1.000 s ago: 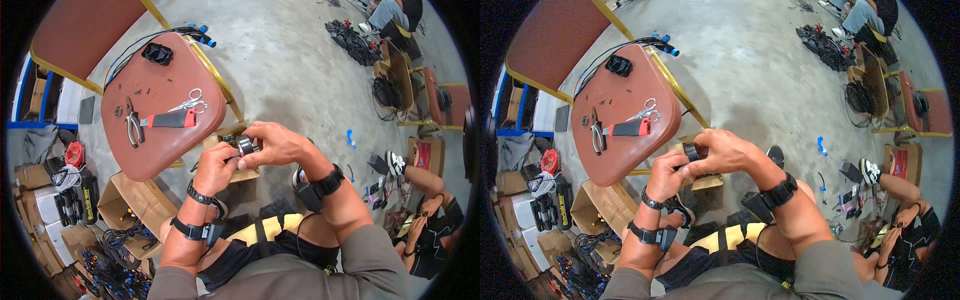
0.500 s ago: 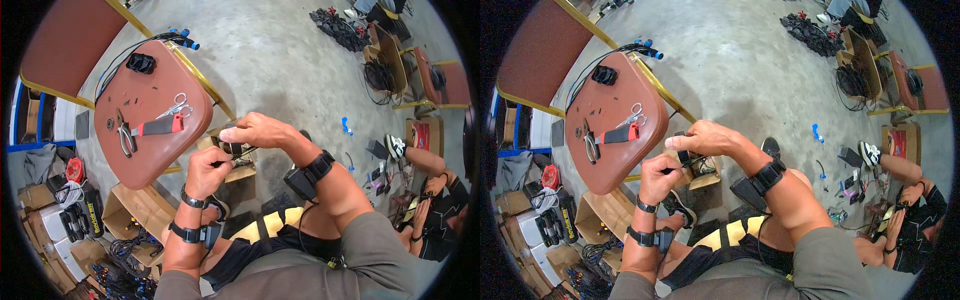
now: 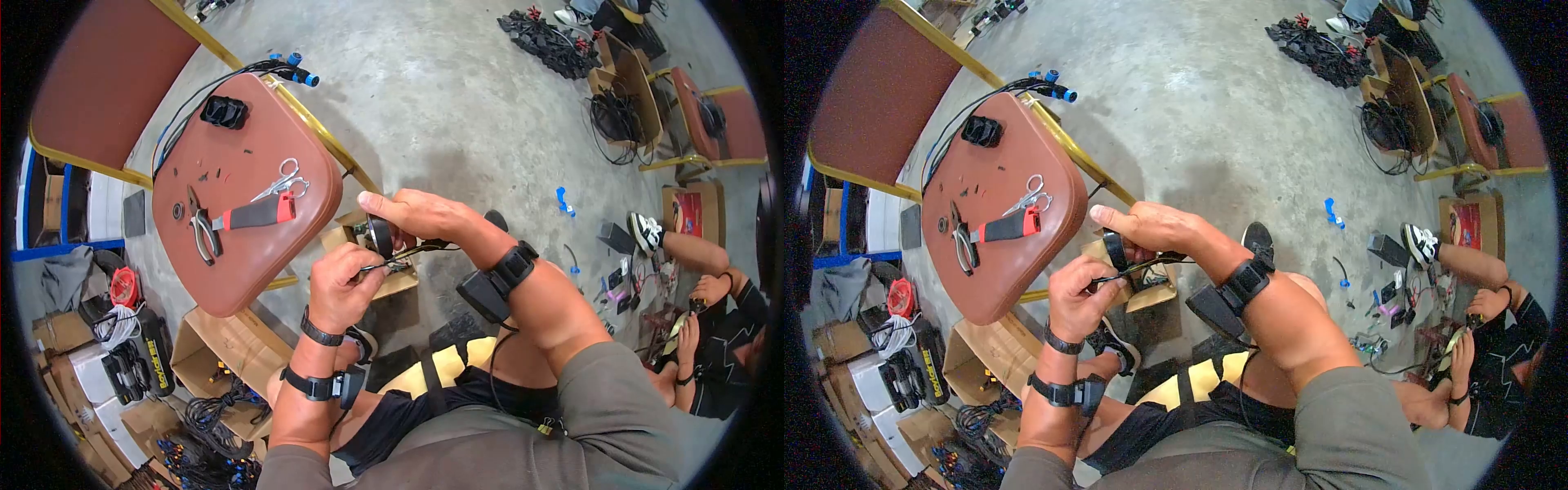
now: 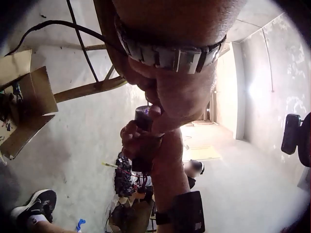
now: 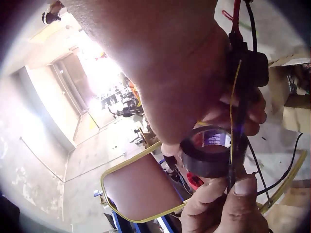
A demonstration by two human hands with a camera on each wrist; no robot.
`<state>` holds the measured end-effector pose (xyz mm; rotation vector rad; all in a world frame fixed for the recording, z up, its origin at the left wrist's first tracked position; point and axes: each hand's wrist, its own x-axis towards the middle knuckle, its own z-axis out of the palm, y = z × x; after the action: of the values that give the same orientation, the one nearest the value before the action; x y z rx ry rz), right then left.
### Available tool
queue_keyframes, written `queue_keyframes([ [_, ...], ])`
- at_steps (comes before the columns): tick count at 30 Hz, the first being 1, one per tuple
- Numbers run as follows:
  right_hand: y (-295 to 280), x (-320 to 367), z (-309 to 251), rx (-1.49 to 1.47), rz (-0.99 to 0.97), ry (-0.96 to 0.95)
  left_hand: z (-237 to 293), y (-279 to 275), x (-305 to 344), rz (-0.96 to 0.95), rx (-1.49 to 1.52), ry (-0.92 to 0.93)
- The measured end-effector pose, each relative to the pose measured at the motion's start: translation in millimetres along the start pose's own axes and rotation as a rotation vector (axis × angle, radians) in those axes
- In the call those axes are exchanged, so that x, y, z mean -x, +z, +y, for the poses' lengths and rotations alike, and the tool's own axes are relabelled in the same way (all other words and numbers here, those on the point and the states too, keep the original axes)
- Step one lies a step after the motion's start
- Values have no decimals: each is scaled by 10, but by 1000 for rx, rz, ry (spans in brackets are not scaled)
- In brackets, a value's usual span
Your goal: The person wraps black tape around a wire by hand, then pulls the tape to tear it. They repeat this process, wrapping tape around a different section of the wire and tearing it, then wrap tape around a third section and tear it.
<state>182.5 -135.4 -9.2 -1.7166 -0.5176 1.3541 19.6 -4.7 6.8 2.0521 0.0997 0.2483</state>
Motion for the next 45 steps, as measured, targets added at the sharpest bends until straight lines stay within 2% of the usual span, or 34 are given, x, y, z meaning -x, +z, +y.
queue_keyframes([
  [4,-35,-46,70,109,43,13,21,15,2,37,-52,12],
  [7,-1,-101,142,131,74,-57,-29,32,0,56,-79,71],
  [9,5,-86,133,206,238,-234,-41,41,-2,26,-90,12],
  [10,0,-67,109,206,237,-236,-47,45,1,28,-91,12],
  [12,-25,3,15,301,460,-509,-56,49,10,67,-37,-86],
  [13,-32,78,-66,302,458,-513,-56,47,12,71,-39,-85],
  [15,-24,255,-191,246,469,-583,-58,34,19,136,112,-280],
  [16,-17,302,-186,248,463,-589,-108,35,30,144,108,-280],
  [19,69,343,-98,187,130,-509,-220,38,35,283,306,-347],
  [22,135,327,-28,458,137,-367,-234,-5,36,319,426,-409],
  [26,187,244,88,562,160,-433,-236,-39,37,329,494,-418],
  [28,218,140,134,408,134,-615,-223,-56,49,290,608,-457],
  [29,216,115,147,409,134,-616,-231,-74,50,290,608,-456],
  [31,208,115,22,94,-49,-447,-256,-117,49,228,750,-417],
  [34,225,76,29,42,2,-450,-255,-136,54,217,788,-412],
  [41,195,-10,72,153,-61,-393,-294,-133,62,206,893,-438],
  [45,236,21,63,-18,-38,-397,-312,-91,49,281,894,-408],
])
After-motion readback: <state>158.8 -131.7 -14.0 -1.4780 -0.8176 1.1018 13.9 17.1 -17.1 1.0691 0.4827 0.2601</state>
